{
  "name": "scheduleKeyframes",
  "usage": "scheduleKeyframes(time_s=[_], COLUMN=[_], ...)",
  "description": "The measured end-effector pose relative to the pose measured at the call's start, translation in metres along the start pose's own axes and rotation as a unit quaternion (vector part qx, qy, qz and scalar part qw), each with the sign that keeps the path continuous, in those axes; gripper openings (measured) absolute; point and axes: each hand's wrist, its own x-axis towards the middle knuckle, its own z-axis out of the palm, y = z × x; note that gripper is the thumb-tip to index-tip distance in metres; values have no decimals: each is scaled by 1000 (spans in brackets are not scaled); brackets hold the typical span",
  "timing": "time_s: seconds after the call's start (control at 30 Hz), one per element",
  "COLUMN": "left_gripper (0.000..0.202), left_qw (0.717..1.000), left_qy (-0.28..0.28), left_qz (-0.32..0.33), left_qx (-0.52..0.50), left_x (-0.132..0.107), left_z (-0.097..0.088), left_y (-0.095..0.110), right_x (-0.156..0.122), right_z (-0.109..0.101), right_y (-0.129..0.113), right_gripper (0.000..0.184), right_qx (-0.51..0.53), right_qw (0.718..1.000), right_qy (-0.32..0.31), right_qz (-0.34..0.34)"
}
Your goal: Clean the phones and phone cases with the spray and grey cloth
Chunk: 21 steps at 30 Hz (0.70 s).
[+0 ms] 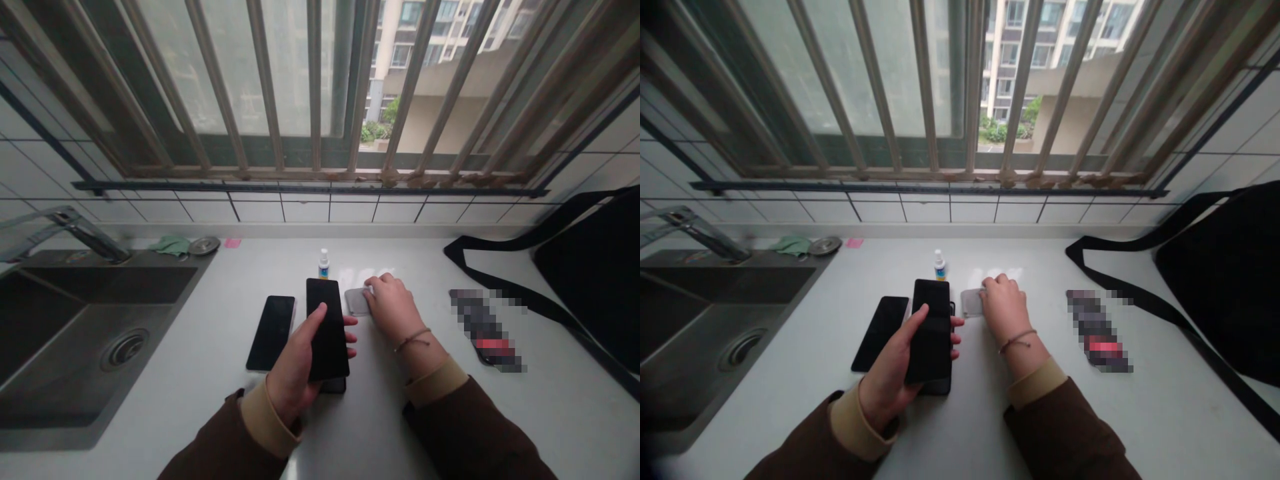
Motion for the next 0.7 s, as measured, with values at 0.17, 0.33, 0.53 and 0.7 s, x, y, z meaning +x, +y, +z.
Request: scheduleKeyframes(time_s=[0.17,0.33,0.53,0.7], left_gripper=[51,46,51,55], left_qw=[999,995,995,998], left_qy=[16,59,42,-2], left_qz=[44,73,68,13], left_qx=[-21,-40,-55,-64], left_x=[0,0,-4,-6], left_z=[2,5,5,1], left_y=[3,6,12,14], right_x=[-2,-12,-23,-23], right_z=[1,-19,-42,-43], right_y=[-2,-7,-15,-15], right_gripper=[12,8,8,11], right_qx=[49,155,322,416], right_qw=[999,984,934,892], right_qy=[-3,-22,-90,-150], right_qz=[-17,-86,-123,-89])
